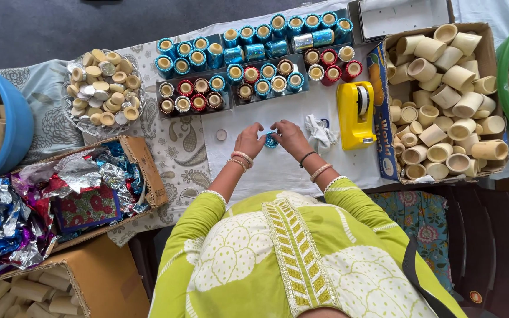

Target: The person wraps a small candle in shiny blue foil, folds the edges, and secures it with tape. They then place the wrapped candle into a tray with other finished items. The person repeats this process with another candle.

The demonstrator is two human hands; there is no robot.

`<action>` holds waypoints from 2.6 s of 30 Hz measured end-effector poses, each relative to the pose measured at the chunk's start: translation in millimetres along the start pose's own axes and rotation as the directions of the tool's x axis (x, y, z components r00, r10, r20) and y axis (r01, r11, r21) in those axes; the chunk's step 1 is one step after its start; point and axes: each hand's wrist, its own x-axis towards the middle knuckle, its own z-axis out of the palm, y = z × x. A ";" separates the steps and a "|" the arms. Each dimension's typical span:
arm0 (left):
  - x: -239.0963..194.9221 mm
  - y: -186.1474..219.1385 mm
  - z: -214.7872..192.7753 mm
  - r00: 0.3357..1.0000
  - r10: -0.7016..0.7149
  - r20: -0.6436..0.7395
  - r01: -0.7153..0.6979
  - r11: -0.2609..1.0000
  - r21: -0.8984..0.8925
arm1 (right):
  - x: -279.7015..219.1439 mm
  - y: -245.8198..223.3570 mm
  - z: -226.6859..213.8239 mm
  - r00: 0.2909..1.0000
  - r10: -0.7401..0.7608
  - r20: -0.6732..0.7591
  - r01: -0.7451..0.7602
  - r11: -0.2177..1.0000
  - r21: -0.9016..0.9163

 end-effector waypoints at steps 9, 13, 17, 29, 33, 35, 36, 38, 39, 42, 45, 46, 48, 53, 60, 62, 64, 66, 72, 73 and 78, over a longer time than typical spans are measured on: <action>8.5 -3.2 32.9 0.987 -0.117 0.106 0.092 0.971 0.222 | -3.3 -5.2 18.1 0.990 -0.069 -0.126 0.057 0.994 -0.096; 6.8 -2.5 50.3 0.994 -0.064 0.085 0.040 0.966 0.257 | -1.9 3.1 30.5 0.986 -0.082 -0.144 0.052 0.978 -0.202; 3.4 0.8 51.3 0.997 -0.043 0.059 0.029 0.974 0.226 | -7.8 3.7 36.4 0.969 -0.146 -0.198 0.112 0.978 -0.175; -6.9 8.0 19.7 0.992 -0.124 -0.019 0.124 0.992 -0.006 | -4.5 -4.3 5.9 0.992 -0.049 -0.115 0.050 0.999 0.005; -1.1 -8.1 38.8 0.996 -0.087 -0.020 0.088 0.996 0.026 | 5.8 16.9 22.7 0.967 -0.244 -0.076 0.219 0.944 -0.248; 2.8 -16.1 50.5 0.997 -0.083 -0.002 0.083 0.994 0.072 | 2.9 14.1 24.0 0.965 -0.259 -0.036 0.237 0.923 -0.302; 5.0 -19.8 56.8 0.997 -0.079 0.018 0.076 0.990 0.119 | 1.4 13.1 24.2 0.963 -0.270 0.003 0.254 0.900 -0.353; 2.1 -11.4 49.5 0.997 -0.073 -0.001 0.073 0.993 0.096 | -3.6 10.0 26.7 0.961 -0.276 -0.021 0.250 0.899 -0.360; 2.5 -7.3 44.8 0.998 -0.066 -0.024 0.068 0.995 0.076 | -4.1 8.0 27.5 0.957 -0.287 -0.049 0.250 0.896 -0.366; 3.5 10.7 26.7 0.988 -0.153 -0.003 0.153 0.988 0.020 | -5.5 9.7 30.2 0.962 -0.224 -0.155 0.168 0.936 -0.309; 9.2 6.0 37.7 0.984 -0.175 0.012 0.175 0.984 0.029 | -7.6 9.2 29.5 0.982 -0.039 -0.184 -0.010 0.966 -0.258; 9.7 4.1 43.1 0.984 -0.176 0.015 0.176 0.984 0.028 | -7.8 9.9 31.0 0.983 -0.036 -0.182 -0.012 0.966 -0.259; 12.6 1.3 53.0 0.992 -0.124 0.004 0.123 0.987 0.104 | -6.6 10.8 32.4 0.977 -0.050 -0.207 -0.005 0.966 -0.258; 12.6 4.2 54.3 0.997 -0.078 0.002 0.077 0.989 0.130 | -7.6 5.5 26.8 0.973 -0.066 -0.220 0.012 0.970 -0.242; 10.9 2.9 42.8 0.996 -0.088 -0.022 0.089 0.996 0.029 | 0.2 -5.6 -6.5 0.954 -0.222 -0.199 0.189 0.967 -0.171; 12.6 1.7 43.0 0.996 -0.089 -0.013 0.090 0.996 0.025 | 11.3 11.3 4.2 0.957 -0.258 -0.133 0.225 0.949 -0.219; 12.1 3.0 35.7 0.995 -0.097 -0.005 0.097 0.995 0.021 | 16.9 24.8 14.5 0.955 -0.292 -0.060 0.267 0.928 -0.262; 12.8 9.7 23.2 0.988 -0.152 0.032 0.154 0.985 -0.081 | 18.0 37.4 20.5 0.979 -0.201 0.023 0.197 0.918 -0.345; -7.3 6.6 -4.3 0.991 0.047 -0.128 -0.070 0.981 -0.182 | 3.6 4.5 -6.4 0.982 -0.055 -0.178 0.019 0.980 -0.198; -9.1 5.0 -6.0 0.991 0.046 -0.127 -0.069 0.981 -0.182 | 1.2 -1.5 -11.7 0.983 -0.054 -0.178 0.018 0.980 -0.197; -4.8 -3.4 -8.0 0.887 0.461 -0.026 -0.458 0.886 0.074 | -14.6 -3.4 -20.6 0.958 -0.178 -0.224 0.134 0.971 -0.197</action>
